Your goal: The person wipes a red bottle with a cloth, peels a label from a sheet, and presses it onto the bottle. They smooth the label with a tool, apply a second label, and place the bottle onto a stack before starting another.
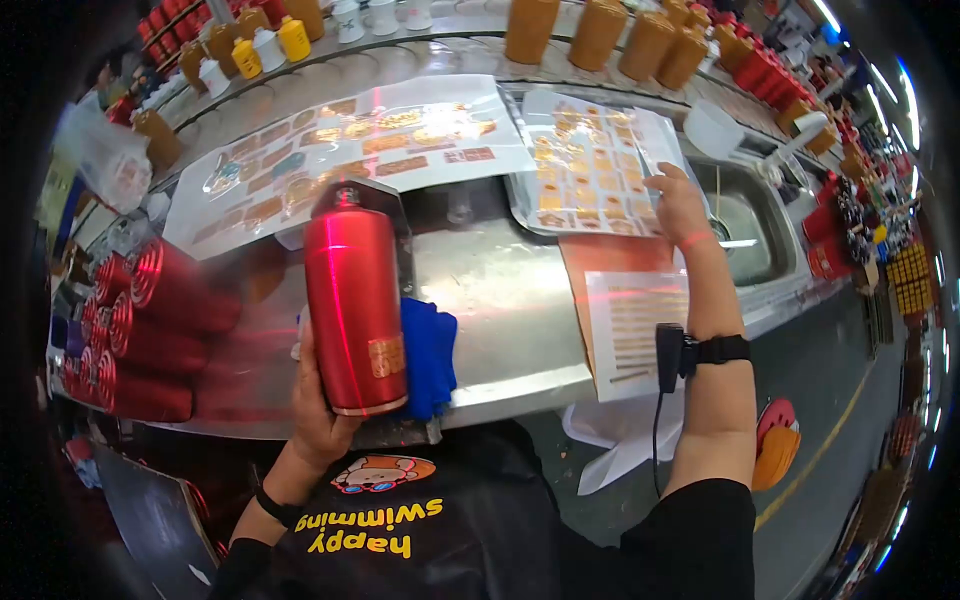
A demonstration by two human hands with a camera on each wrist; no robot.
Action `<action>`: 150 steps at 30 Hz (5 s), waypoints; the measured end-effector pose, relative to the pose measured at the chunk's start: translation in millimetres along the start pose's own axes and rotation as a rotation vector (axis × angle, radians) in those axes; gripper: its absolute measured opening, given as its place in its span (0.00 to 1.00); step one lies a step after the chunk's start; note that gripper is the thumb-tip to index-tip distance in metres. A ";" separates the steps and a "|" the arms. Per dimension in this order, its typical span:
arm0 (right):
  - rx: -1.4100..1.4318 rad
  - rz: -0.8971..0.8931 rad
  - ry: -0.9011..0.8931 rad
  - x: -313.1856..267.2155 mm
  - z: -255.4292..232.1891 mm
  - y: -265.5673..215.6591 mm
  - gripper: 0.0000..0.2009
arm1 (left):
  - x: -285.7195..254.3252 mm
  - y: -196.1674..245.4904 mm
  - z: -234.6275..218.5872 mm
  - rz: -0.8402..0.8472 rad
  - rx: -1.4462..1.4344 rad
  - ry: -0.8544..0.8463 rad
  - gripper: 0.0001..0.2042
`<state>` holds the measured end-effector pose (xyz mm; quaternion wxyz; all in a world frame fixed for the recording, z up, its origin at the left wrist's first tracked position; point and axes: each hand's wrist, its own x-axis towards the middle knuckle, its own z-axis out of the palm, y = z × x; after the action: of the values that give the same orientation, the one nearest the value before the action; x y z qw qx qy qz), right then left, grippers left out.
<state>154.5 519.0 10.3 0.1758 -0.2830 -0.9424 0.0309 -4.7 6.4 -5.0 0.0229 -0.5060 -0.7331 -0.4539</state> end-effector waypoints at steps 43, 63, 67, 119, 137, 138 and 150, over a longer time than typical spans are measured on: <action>0.722 0.878 -0.188 -30.6 -1.2 117.7 0.21 | -13.6 -9.0 2.8 -0.135 -0.040 -0.035 0.50; -0.546 0.457 0.036 -39.0 -13.6 60.9 0.14 | -11.5 -8.2 2.1 -0.141 -0.008 -0.052 0.50; -0.300 0.230 0.297 -38.0 -6.6 83.3 0.08 | -11.6 -8.6 2.8 -0.127 -0.007 -0.042 0.50; 0.727 -0.656 -0.222 23.0 -115.8 -288.8 0.05 | 72.2 -13.2 -13.6 -0.546 -0.979 0.016 0.32; 0.760 -0.541 -0.126 -13.5 -46.8 -320.0 0.06 | 85.2 -10.7 1.2 -0.414 -0.579 0.150 0.40; 0.807 -0.486 -0.091 -17.0 -43.5 -319.1 0.07 | 87.0 -9.6 0.0 -0.424 -0.604 0.151 0.39; 1.066 -0.182 -0.141 -41.5 -13.4 -316.7 0.21 | 92.2 -13.4 2.9 -0.421 -0.595 0.143 0.36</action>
<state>26.0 230.5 59.8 0.2331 -0.0690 -0.8265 0.5078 -58.5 73.9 30.2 -0.1677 -0.2959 -0.6537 -0.6760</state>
